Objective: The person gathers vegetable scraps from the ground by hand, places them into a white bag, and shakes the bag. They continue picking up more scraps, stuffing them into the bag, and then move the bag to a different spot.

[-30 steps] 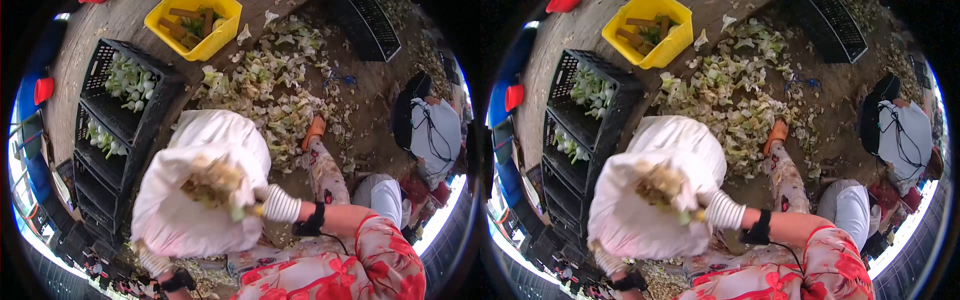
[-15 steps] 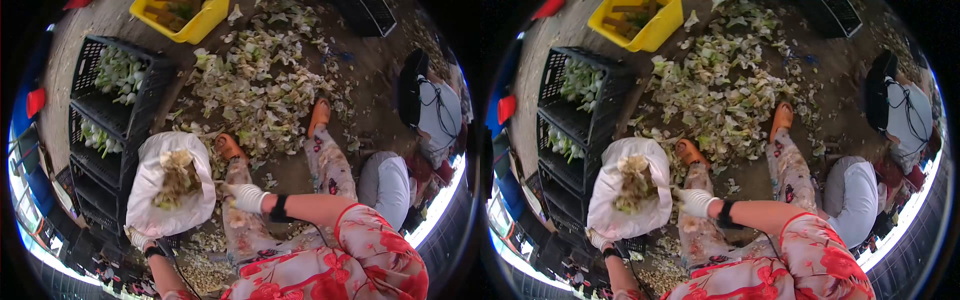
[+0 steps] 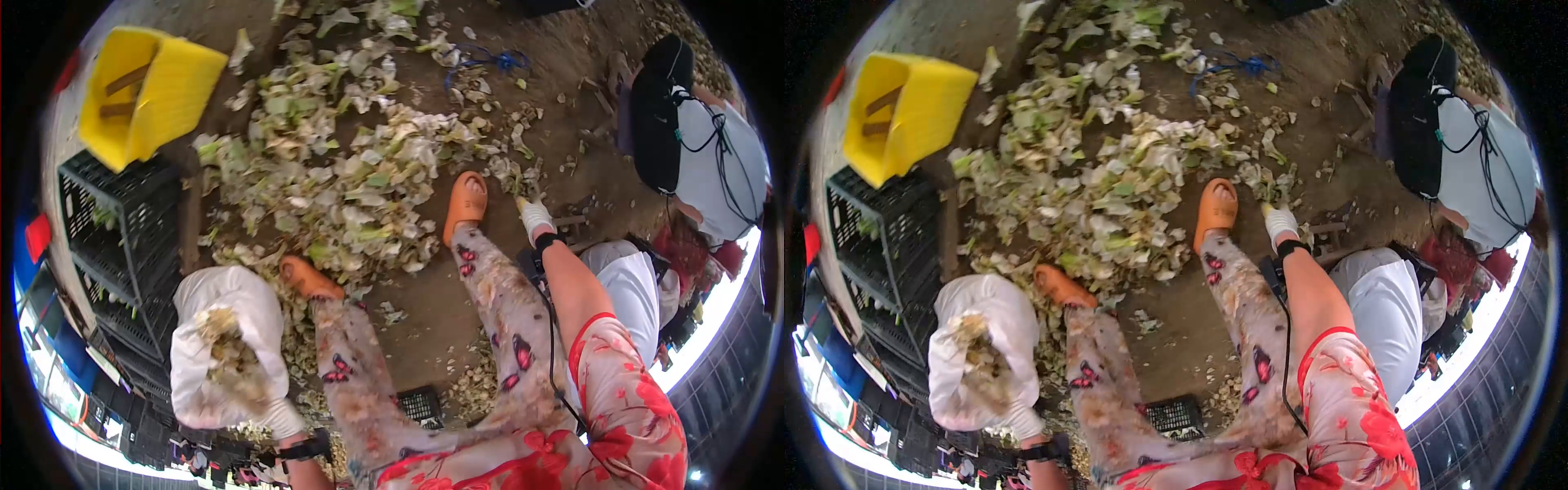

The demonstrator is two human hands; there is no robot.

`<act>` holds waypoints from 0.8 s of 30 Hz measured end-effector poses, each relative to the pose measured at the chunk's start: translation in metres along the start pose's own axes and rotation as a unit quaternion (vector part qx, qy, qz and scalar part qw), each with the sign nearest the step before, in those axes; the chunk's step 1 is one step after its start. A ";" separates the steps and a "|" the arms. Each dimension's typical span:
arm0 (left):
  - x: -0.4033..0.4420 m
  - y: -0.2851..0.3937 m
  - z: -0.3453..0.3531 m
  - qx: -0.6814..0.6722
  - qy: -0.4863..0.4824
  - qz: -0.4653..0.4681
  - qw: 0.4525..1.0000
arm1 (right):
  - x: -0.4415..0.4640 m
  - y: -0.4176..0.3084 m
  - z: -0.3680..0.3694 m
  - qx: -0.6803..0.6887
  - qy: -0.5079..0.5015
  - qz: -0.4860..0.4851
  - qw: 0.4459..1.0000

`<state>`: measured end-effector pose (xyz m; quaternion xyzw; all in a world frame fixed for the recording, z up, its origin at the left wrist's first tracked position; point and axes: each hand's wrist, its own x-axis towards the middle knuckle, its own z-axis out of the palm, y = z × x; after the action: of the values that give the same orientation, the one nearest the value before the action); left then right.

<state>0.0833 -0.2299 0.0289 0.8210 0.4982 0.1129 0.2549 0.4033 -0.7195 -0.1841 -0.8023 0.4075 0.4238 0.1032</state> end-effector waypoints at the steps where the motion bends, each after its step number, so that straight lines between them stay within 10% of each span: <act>1: -0.027 0.012 0.049 0.004 -0.126 -0.045 0.991 | 0.034 0.021 -0.004 0.072 -0.008 0.040 0.997; 2: -0.047 0.018 0.094 0.013 -0.252 -0.089 0.964 | 0.081 0.060 0.004 0.143 -0.018 0.083 0.986; 3: -0.068 -0.012 0.137 0.295 -0.399 -0.028 0.868 | 0.136 0.108 0.015 0.085 -0.029 0.044 0.995; 4: -0.084 -0.038 0.183 0.541 -0.499 0.042 0.676 | 0.190 0.154 0.026 0.025 -0.036 0.003 0.999; 5: -0.089 -0.038 0.230 0.258 -0.445 -0.251 0.820 | 0.242 0.197 0.036 -0.033 -0.037 -0.037 0.998; 6: -0.102 -0.041 0.266 -0.067 -0.306 -0.509 0.802 | 0.267 0.220 0.036 -0.283 -0.022 -0.068 0.956; 8: -0.118 -0.105 0.315 -0.072 -0.300 -0.650 0.695 | 0.305 0.263 0.055 -0.716 -0.008 -0.129 0.686; 12: -0.104 -0.108 0.353 -0.281 -0.172 -0.697 0.637 | 0.289 0.165 0.079 -0.816 -0.038 -0.078 0.571; 13: -0.099 -0.129 0.361 -0.296 -0.095 -0.725 0.615 | 0.280 0.119 0.065 -0.789 -0.046 -0.050 0.611; 15: -0.070 -0.096 0.378 -0.332 -0.086 -0.669 0.660 | 0.248 0.051 0.054 -0.325 0.000 -0.032 0.945; 16: -0.051 -0.067 0.384 -0.317 -0.114 -0.652 0.679 | 0.227 0.011 0.049 -0.040 0.018 -0.014 0.999; 18: -0.041 -0.054 0.395 -0.345 -0.154 -0.592 0.712 | 0.190 -0.056 0.058 0.520 0.026 0.038 0.853; 20: -0.032 -0.044 0.402 -0.371 -0.196 -0.530 0.737 | 0.168 -0.098 0.085 0.219 0.125 -0.182 0.950; 24: -0.005 0.043 0.419 -0.346 -0.226 -0.610 0.676 | 0.075 -0.176 0.168 -0.050 0.191 -0.410 0.890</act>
<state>0.2975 -0.3788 -0.3018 0.1888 0.7410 -0.0920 0.6378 0.4570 -0.5619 -0.3773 -0.9675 0.0324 0.2021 0.1483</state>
